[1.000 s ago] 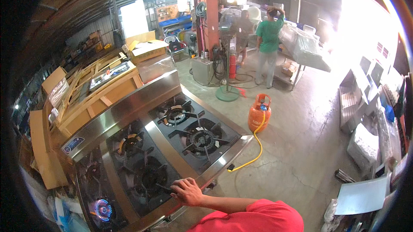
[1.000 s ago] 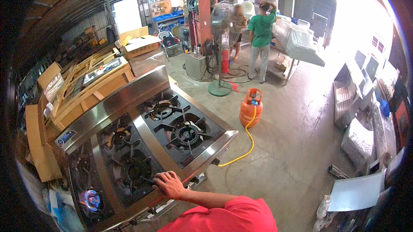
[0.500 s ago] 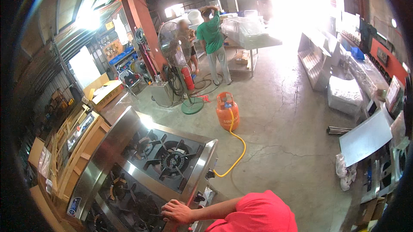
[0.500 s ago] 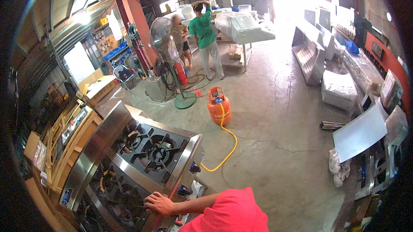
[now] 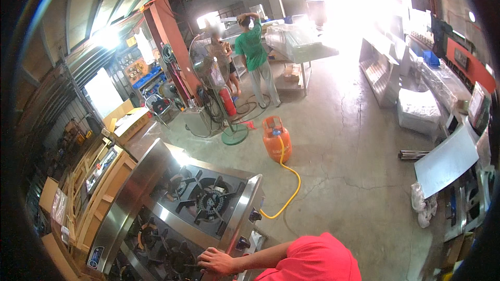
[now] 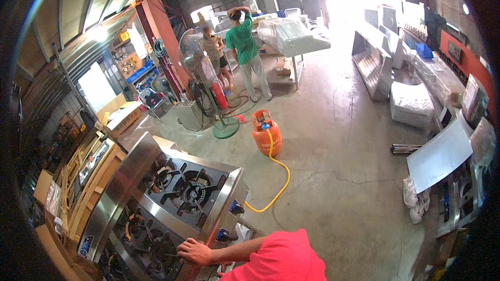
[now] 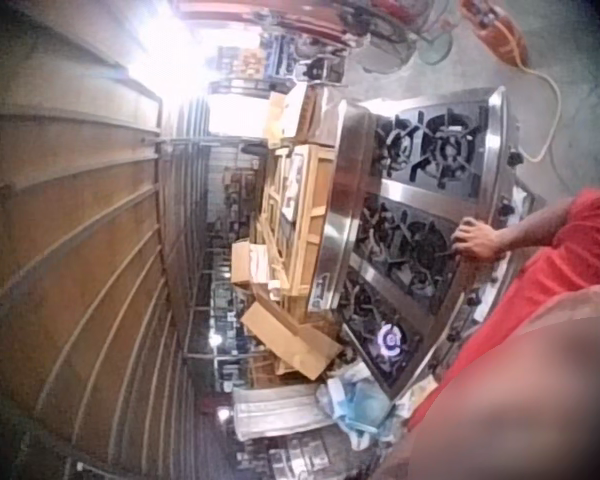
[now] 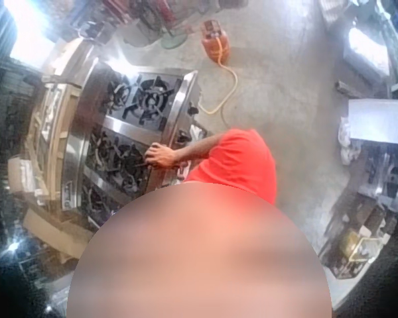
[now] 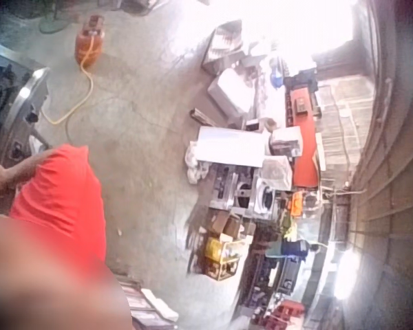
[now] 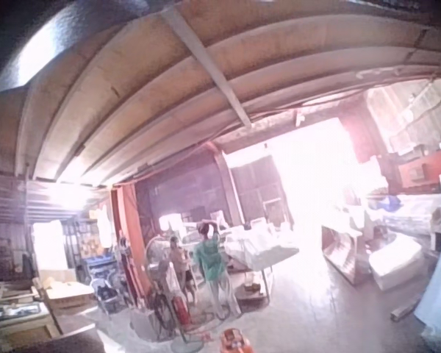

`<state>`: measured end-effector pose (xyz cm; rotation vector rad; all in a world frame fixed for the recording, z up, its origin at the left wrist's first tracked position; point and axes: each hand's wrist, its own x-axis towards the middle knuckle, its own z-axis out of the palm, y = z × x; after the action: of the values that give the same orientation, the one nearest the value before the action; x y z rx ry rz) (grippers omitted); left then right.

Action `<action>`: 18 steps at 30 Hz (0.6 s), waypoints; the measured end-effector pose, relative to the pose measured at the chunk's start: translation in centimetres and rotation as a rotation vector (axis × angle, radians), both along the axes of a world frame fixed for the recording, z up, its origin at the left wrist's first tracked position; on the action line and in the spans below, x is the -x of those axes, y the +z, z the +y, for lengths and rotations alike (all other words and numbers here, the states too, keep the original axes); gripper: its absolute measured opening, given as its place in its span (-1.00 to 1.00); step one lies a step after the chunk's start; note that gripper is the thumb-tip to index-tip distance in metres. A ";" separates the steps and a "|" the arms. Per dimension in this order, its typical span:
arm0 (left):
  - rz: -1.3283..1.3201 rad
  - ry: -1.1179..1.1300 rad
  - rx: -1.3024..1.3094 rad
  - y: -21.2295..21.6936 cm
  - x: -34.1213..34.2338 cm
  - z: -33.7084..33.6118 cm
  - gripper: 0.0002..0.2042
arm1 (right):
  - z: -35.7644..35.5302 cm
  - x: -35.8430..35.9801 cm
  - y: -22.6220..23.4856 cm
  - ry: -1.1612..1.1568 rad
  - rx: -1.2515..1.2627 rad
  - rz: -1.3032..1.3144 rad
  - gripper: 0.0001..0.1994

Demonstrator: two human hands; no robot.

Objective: The person assembles a stainless steel gas stove by attaching side panels, placing the cooktop, and securing it with a power drill. They connect a gas hose to a cylinder and ignite one burner to test functionality.

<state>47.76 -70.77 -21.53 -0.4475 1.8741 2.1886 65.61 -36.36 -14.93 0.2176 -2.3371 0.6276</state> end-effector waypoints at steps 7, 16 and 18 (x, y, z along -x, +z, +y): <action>0.074 0.138 -0.018 -2.6 -0.9 -6.3 -0.74 | 0.8 -0.6 -0.3 -0.032 -0.138 -0.279 -0.53; 0.010 0.622 0.103 -14.6 -10.7 -20.0 -0.79 | 0.6 -0.2 0.6 -0.008 -0.076 -0.012 -0.63; 0.006 0.659 0.083 -15.1 -10.8 -20.0 -0.79 | 1.1 -0.2 0.9 -0.035 -0.096 0.056 -0.62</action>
<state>58.58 -90.80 -36.64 -1.2226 2.0276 2.4798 65.82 -35.25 -14.02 0.2349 -2.3143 0.4874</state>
